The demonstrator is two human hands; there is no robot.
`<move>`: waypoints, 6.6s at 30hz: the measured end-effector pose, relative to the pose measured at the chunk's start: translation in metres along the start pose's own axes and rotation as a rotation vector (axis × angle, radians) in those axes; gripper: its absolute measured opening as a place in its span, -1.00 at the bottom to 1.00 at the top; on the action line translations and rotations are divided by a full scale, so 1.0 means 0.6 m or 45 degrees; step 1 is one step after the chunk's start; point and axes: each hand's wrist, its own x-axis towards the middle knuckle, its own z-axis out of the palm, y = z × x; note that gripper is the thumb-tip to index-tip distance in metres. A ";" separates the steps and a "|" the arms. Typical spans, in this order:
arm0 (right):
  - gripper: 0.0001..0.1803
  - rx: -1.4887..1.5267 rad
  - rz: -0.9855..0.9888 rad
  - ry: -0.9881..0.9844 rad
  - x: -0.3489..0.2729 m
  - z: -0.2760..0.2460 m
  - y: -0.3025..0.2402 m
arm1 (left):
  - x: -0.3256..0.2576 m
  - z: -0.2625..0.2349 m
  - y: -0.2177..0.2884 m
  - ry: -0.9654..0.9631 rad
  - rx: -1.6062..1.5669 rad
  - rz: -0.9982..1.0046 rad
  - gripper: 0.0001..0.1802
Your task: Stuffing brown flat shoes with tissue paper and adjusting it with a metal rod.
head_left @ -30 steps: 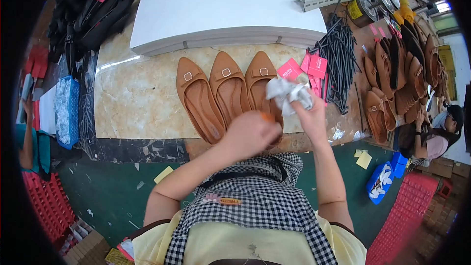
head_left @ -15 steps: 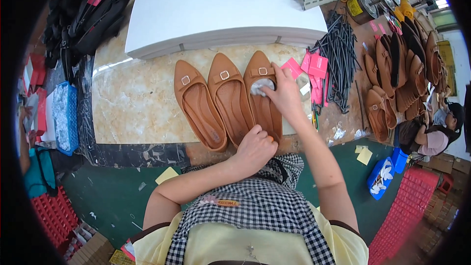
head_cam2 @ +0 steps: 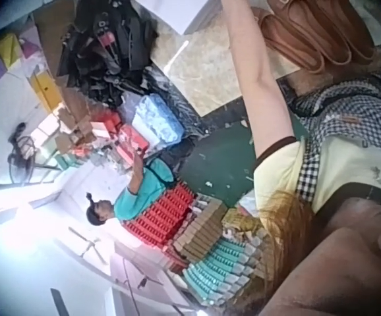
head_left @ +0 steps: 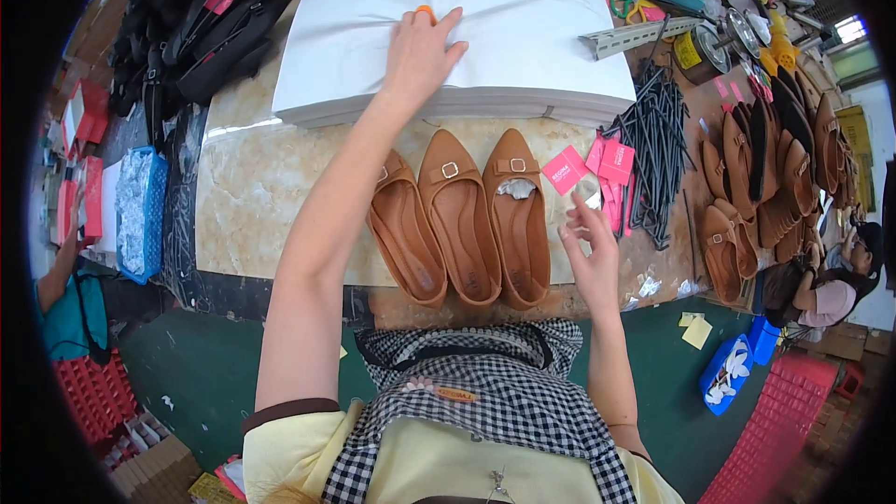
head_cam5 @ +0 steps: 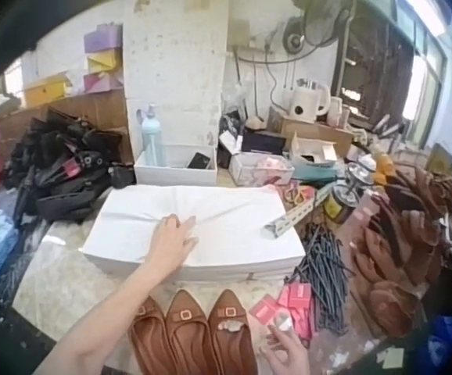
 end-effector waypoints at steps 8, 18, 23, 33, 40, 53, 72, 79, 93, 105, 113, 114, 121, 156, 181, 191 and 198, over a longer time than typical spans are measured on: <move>-0.30 2.060 0.975 -0.551 0.004 -0.008 -0.003 | -0.243 -0.245 0.244 -0.305 -0.994 1.122 -0.83; -0.05 0.073 -0.584 -0.543 0.000 0.065 -0.162 | -0.274 -0.191 0.153 0.062 -1.109 -0.566 -0.67; -0.44 0.226 -0.259 -0.199 0.064 0.102 -0.078 | -0.321 -0.148 0.130 -0.317 -1.590 -0.634 -0.72; -0.47 -1.193 -0.846 -0.326 0.106 0.244 -0.062 | -0.401 -0.151 0.205 -0.544 -0.641 0.277 -0.73; -0.26 -0.898 -0.540 -0.330 0.111 0.146 -0.086 | -0.406 -0.143 0.204 -0.574 -0.603 0.264 -0.74; -0.39 -0.642 -0.635 -0.150 0.092 0.117 -0.048 | -0.060 -0.121 0.088 -0.526 -0.132 0.410 -0.58; -0.09 0.337 -0.039 -0.266 0.011 0.042 -0.089 | 0.026 0.044 -0.058 0.350 0.237 0.080 -0.35; -0.22 1.106 0.489 0.003 0.017 0.017 -0.100 | -0.102 -0.095 0.156 0.118 -0.539 0.637 -0.85; -0.08 0.545 -0.344 -0.532 0.029 0.103 -0.185 | -0.292 -0.201 0.096 0.164 -1.605 -0.673 -0.53; -0.76 -0.428 -0.741 -0.740 0.059 0.220 -0.129 | -0.451 -0.182 0.125 -0.441 -0.708 -0.267 -0.68; -0.62 -0.929 -0.943 -0.534 0.075 0.335 -0.139 | -0.439 -0.174 0.138 -0.382 -0.535 -0.050 -0.84; -0.53 -0.758 -0.872 -0.637 0.071 0.311 -0.145 | -0.435 -0.171 0.133 -0.360 -0.536 -0.080 -0.85; -0.35 -0.855 -0.712 -0.265 0.146 0.335 -0.102 | -0.438 -0.162 0.159 -0.408 -0.378 -0.022 -0.86; -0.65 -0.007 -0.094 -0.486 0.005 0.034 -0.183 | -0.342 -0.156 0.130 0.051 -2.133 -1.334 -0.24; -0.72 -0.154 -0.462 -0.264 -0.003 0.102 -0.197 | -0.406 -0.149 0.161 0.080 -2.177 -1.500 -0.10; -0.72 -1.327 0.260 0.230 0.094 -0.115 0.159 | -0.366 -0.186 0.080 -0.148 -0.369 -0.597 -0.28; -0.78 -1.042 0.154 0.275 0.052 -0.199 0.108 | -0.388 -0.100 0.105 -0.509 -1.045 -0.802 -0.37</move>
